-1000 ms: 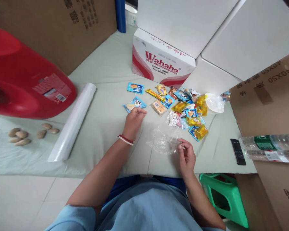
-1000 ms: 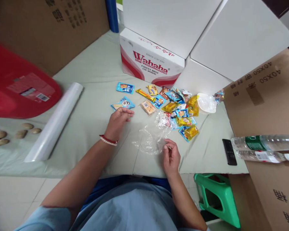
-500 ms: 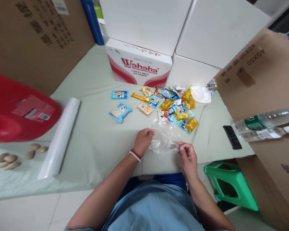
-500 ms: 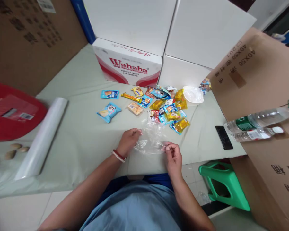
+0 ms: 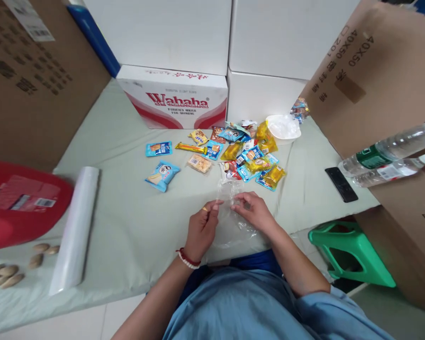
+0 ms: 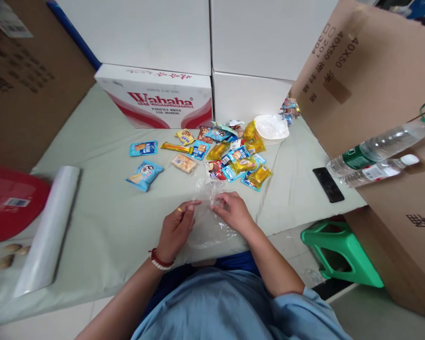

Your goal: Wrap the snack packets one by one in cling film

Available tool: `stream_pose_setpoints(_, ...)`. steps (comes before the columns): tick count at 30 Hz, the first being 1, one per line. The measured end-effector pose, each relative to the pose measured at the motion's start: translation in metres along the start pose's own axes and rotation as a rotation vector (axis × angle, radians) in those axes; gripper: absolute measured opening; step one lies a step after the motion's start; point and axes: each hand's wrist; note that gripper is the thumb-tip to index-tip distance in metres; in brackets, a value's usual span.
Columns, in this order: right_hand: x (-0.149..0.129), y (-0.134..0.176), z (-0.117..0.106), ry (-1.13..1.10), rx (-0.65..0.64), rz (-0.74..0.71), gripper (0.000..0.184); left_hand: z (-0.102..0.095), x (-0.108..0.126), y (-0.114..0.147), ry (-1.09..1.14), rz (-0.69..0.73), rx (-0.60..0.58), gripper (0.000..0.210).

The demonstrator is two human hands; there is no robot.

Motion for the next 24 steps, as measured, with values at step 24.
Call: stream_pose_setpoints(24,0.01,0.004,0.018,-0.376,-0.086,0.369,0.043,-0.071,-0.019,0.017,-0.874,0.342,0.057,0.049)
Point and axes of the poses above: each hand's wrist, its own y-axis away from the middle knuckle, its own z-axis out of the palm, x = y × z, and after that the axes turned 5 degrees about z, right-handed
